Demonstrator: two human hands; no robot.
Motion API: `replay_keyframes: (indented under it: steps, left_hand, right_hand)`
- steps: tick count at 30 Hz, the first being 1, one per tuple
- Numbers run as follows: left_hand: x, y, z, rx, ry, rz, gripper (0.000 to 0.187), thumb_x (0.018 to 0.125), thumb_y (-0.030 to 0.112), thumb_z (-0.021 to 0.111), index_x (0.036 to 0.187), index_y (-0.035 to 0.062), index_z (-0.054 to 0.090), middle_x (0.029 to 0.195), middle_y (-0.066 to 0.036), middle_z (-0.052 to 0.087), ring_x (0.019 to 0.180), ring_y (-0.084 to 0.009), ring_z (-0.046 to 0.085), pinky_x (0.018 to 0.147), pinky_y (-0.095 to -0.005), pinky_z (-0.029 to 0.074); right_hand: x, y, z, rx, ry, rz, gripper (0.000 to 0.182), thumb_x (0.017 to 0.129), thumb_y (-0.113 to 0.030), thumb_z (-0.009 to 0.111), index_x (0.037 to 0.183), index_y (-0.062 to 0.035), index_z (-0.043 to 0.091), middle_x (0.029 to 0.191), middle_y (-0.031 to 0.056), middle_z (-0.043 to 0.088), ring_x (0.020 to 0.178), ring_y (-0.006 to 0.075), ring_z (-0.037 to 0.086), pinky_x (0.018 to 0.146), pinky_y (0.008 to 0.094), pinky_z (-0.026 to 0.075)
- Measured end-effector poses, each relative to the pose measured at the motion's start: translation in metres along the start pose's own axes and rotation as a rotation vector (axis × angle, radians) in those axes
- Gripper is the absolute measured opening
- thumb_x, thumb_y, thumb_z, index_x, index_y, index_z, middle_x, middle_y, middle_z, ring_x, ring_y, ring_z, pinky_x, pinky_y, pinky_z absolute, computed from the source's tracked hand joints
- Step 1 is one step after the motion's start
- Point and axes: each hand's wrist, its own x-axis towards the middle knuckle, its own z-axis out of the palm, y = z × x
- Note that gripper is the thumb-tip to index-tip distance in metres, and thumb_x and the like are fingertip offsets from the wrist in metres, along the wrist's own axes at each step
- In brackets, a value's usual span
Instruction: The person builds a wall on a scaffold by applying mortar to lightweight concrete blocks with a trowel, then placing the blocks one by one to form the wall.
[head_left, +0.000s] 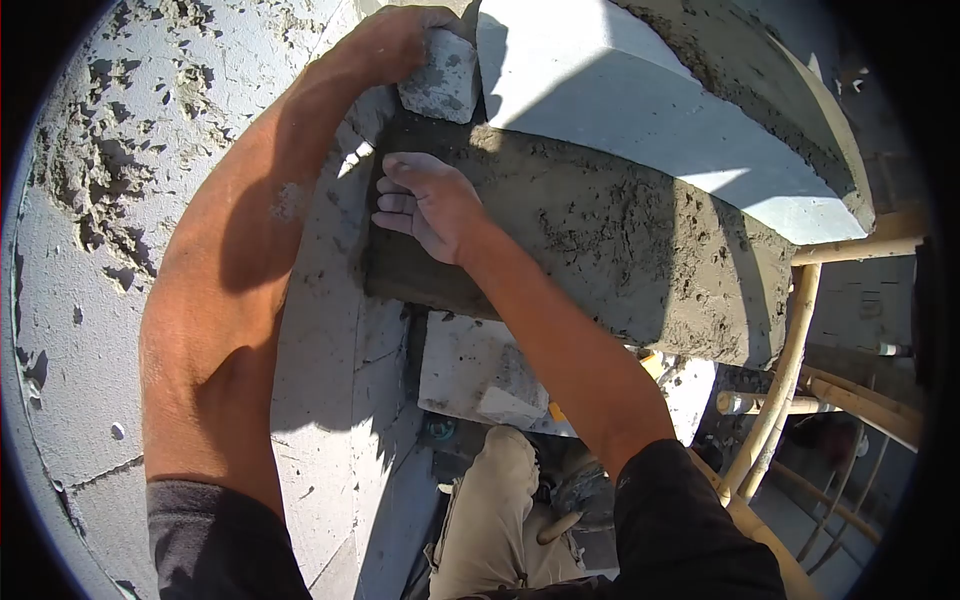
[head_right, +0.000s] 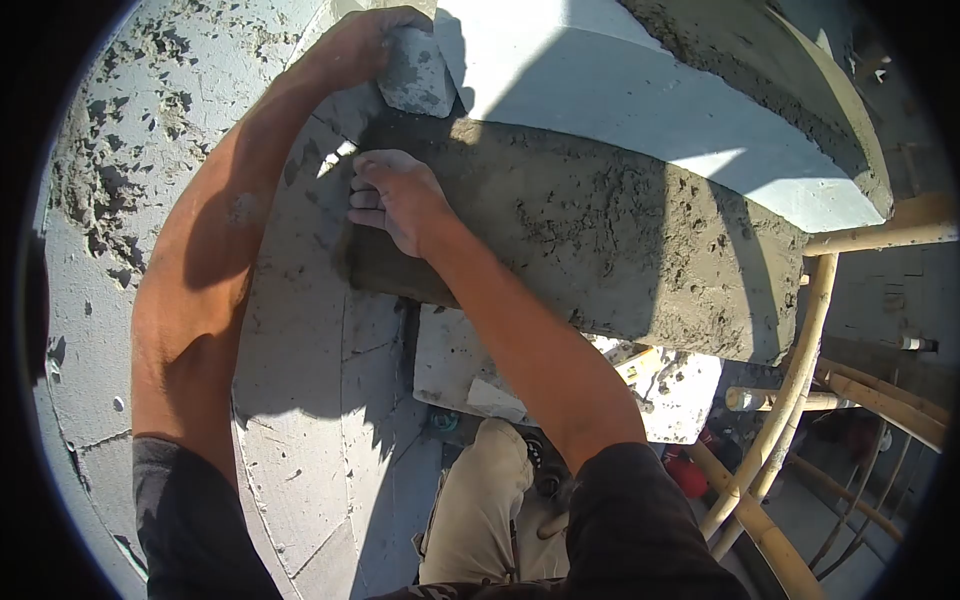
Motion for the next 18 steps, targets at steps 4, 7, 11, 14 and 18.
replay_keyframes:
  steps: [4, 7, 11, 14, 18]
  left_hand:
    - [-0.008, -0.001, 0.011, 0.107, 0.089, 0.012, 0.052, 0.084, 0.001, 0.061, 0.133, 0.0167, 0.058, 0.109, -0.019, 0.07, 0.101, -0.0358, 0.068, 0.091, -0.042, 0.054]
    - [-0.006, -0.011, 0.015, 0.194, 0.106, 0.06, 0.05, 0.087, 0.008, 0.065, 0.135, 0.0169, 0.057, 0.111, -0.019, 0.07, 0.104, -0.0364, 0.067, 0.092, -0.044, 0.053]
    - [-0.012, -0.007, 0.009, 0.298, 0.043, -0.017, 0.05, 0.087, 0.014, 0.068, 0.136, 0.017, 0.056, 0.112, -0.02, 0.069, 0.105, -0.0384, 0.066, 0.092, -0.0461, 0.052]
    - [-0.019, 0.001, 0.01, 0.353, 0.112, -0.043, 0.048, 0.084, 0.012, 0.066, 0.131, 0.0145, 0.06, 0.109, -0.019, 0.07, 0.101, -0.0383, 0.067, 0.089, -0.0472, 0.053]
    - [-0.017, -0.002, 0.014, 0.362, 0.131, -0.046, 0.045, 0.081, 0.01, 0.065, 0.126, 0.0137, 0.062, 0.103, -0.018, 0.071, 0.096, -0.038, 0.068, 0.086, -0.048, 0.055]
  right_hand:
    - [-0.038, -0.003, -0.017, -0.146, 0.046, 0.063, 0.032, 0.096, -0.023, 0.065, 0.122, -0.0073, 0.055, 0.097, 0.0025, 0.058, 0.084, 0.0149, 0.06, 0.082, 0.0385, 0.055]
    - [-0.073, -0.009, -0.025, -0.222, 0.058, 0.082, 0.035, 0.097, -0.024, 0.064, 0.126, -0.0053, 0.054, 0.097, 0.0025, 0.058, 0.085, 0.0134, 0.059, 0.082, 0.0376, 0.055]
    - [-0.129, -0.014, -0.031, -0.238, 0.038, 0.092, 0.039, 0.098, -0.024, 0.063, 0.129, -0.0038, 0.052, 0.098, 0.0033, 0.059, 0.085, 0.0123, 0.059, 0.082, 0.0364, 0.054]
    - [-0.174, -0.013, -0.04, -0.242, 0.048, 0.106, 0.039, 0.098, -0.023, 0.063, 0.13, -0.003, 0.052, 0.099, 0.0041, 0.06, 0.086, 0.0125, 0.059, 0.083, 0.036, 0.054]
    - [-0.231, -0.003, -0.066, -0.262, 0.119, 0.13, 0.038, 0.098, -0.021, 0.062, 0.13, -0.0021, 0.052, 0.099, 0.0052, 0.061, 0.088, 0.0133, 0.06, 0.083, 0.036, 0.053]
